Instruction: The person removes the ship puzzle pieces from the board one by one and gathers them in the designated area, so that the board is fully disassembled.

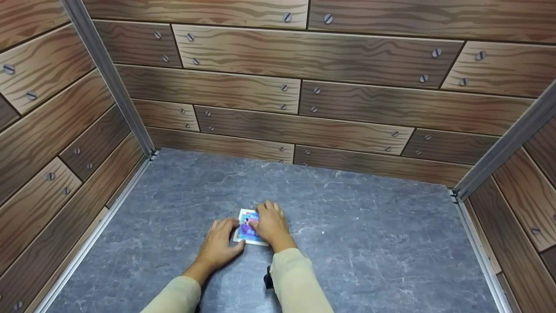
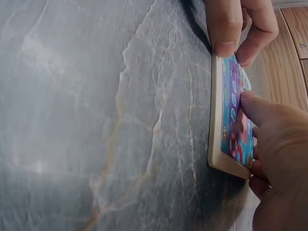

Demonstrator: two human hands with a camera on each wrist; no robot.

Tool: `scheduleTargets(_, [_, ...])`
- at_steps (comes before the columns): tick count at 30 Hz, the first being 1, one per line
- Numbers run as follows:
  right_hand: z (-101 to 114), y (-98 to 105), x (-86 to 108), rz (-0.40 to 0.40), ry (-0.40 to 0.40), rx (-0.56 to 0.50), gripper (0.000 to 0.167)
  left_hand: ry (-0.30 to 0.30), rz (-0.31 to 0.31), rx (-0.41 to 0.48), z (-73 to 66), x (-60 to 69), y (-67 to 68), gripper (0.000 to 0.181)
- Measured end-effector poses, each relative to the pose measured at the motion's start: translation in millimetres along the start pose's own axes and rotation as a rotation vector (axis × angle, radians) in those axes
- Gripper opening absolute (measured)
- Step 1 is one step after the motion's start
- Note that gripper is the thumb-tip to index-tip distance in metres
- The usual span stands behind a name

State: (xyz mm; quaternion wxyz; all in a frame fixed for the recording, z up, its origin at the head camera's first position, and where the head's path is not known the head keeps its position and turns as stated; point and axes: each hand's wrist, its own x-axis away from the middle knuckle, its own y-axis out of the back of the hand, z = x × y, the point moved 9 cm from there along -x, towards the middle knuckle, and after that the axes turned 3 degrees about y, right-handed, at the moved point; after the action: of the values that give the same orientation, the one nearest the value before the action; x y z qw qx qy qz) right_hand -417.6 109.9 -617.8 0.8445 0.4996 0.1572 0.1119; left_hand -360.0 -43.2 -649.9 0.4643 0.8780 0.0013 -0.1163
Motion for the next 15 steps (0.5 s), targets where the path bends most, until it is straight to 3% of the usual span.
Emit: scheduleTargets(15, [1.2, -1.8, 0.5, -0.019, -0.024, -0.027, 0.032, -0.007, 0.007, -0.01, -1.6, 0.6, 0.5, 0.054])
